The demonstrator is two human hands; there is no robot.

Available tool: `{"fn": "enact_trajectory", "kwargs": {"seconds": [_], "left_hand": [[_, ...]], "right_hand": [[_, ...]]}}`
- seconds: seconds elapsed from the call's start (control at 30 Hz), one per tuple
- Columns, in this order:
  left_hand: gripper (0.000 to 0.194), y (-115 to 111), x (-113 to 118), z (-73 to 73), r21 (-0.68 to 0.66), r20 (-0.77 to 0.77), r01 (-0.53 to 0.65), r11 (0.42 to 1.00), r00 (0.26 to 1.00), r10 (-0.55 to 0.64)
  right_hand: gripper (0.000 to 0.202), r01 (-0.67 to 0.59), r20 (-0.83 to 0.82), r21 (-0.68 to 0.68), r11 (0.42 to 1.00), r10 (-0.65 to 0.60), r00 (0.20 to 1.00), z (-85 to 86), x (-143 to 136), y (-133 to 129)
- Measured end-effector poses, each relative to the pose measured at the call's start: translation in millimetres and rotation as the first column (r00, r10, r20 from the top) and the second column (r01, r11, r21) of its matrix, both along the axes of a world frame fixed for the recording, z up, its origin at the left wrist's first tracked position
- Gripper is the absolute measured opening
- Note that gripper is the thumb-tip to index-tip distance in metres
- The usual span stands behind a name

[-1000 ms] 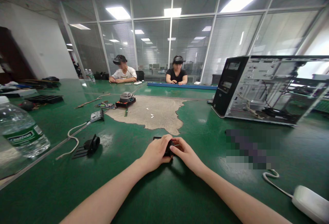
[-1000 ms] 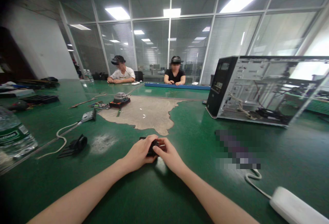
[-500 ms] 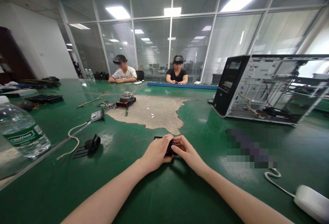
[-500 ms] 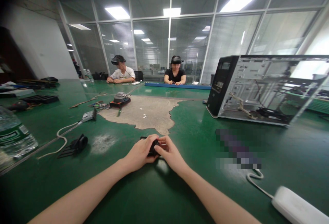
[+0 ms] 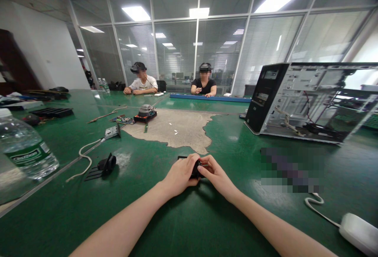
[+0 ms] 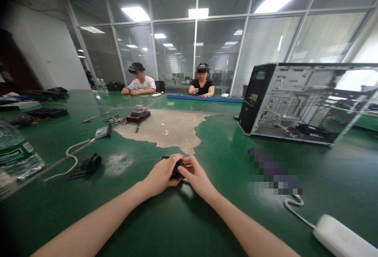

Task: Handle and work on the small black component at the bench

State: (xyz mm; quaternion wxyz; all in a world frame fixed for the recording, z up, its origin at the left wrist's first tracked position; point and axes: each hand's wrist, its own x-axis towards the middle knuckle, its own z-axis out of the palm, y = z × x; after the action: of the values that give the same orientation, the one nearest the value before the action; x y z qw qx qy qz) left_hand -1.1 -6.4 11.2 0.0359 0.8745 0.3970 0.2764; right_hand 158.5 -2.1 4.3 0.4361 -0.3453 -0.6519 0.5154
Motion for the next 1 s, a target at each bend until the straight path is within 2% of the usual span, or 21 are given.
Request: {"fn": "enact_trajectory", "kwargs": {"seconds": [0.1, 0.3, 0.5, 0.67, 0.83, 1.0], "left_hand": [[0.061, 0.2, -0.2, -0.1, 0.002, -0.004, 0.001, 1.0, 1.0, -0.001], [0.064, 0.1, -0.7, 0.7, 0.019, -0.03, 0.006, 1.0, 1.0, -0.005], [0.062, 0.2, -0.5, -0.8, 0.011, 0.007, 0.012, 1.0, 1.0, -0.012], [0.062, 0.5, -0.1, -0.1, 0.005, 0.001, 0.001, 1.0, 1.0, -0.001], [0.062, -0.4, 0.4, 2.2, -0.002, -0.017, -0.002, 1.0, 1.0, 0.002], [0.06, 0.2, 0.6, 0.5, 0.003, -0.001, -0.005, 1.0, 1.0, 0.005]], "right_hand": [[0.025, 0.027, 0.036, 0.006, 1.0, -0.027, 0.999, -0.4, 0.1, 0.9], [0.027, -0.062, -0.016, -0.005, 0.998, 0.062, 0.998, 0.9, 4.0, -0.7], [0.02, -0.024, -0.023, -0.016, 1.0, 0.024, 0.999, 0.6, 1.8, -0.7], [0.026, 0.023, 0.022, -0.009, 1.0, -0.023, 0.999, 1.6, 0.7, -0.8], [0.028, -0.044, -0.005, -0.009, 0.999, 0.044, 0.999, 3.4, 2.6, -3.0], [0.022, -0.035, -0.029, -0.014, 0.999, 0.035, 0.999, 2.8, 1.5, -3.6]]}}
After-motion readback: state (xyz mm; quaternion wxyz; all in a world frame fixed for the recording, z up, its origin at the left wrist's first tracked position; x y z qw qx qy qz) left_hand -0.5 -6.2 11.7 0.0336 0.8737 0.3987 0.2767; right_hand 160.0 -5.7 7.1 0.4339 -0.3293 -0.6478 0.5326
